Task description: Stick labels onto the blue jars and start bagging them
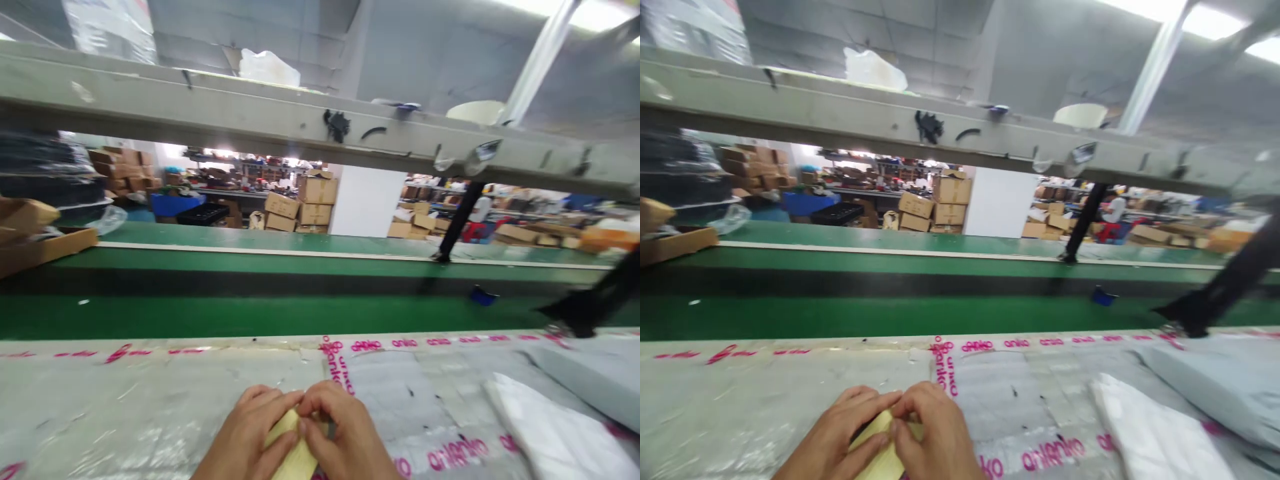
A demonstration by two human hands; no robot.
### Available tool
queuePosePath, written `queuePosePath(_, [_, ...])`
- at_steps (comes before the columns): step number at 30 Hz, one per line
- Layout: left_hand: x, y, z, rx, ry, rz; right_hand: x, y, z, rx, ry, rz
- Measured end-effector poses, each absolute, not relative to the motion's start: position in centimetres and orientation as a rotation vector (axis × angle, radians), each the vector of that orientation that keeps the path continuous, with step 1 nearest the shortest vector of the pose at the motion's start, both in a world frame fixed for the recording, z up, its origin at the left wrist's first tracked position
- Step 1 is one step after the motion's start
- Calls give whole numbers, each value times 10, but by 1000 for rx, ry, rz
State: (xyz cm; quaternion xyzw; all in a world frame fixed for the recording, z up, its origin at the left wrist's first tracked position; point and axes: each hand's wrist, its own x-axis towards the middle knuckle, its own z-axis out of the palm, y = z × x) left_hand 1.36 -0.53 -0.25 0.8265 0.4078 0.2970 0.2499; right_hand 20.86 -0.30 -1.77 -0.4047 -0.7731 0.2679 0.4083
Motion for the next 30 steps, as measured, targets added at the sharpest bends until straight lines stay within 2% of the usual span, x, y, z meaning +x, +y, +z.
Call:
queuePosePath(11, [8,6,-19,2341,1058,881,208,-2,-21,-1062,-1890,641])
queuePosePath(20, [16,-5,1,2255,1139,811,208,-9,-9,-1027,-1934,640])
queuePosePath(30, [19,-19,11,2192,1173,747,212,-13,-9,-1054,-2005,821])
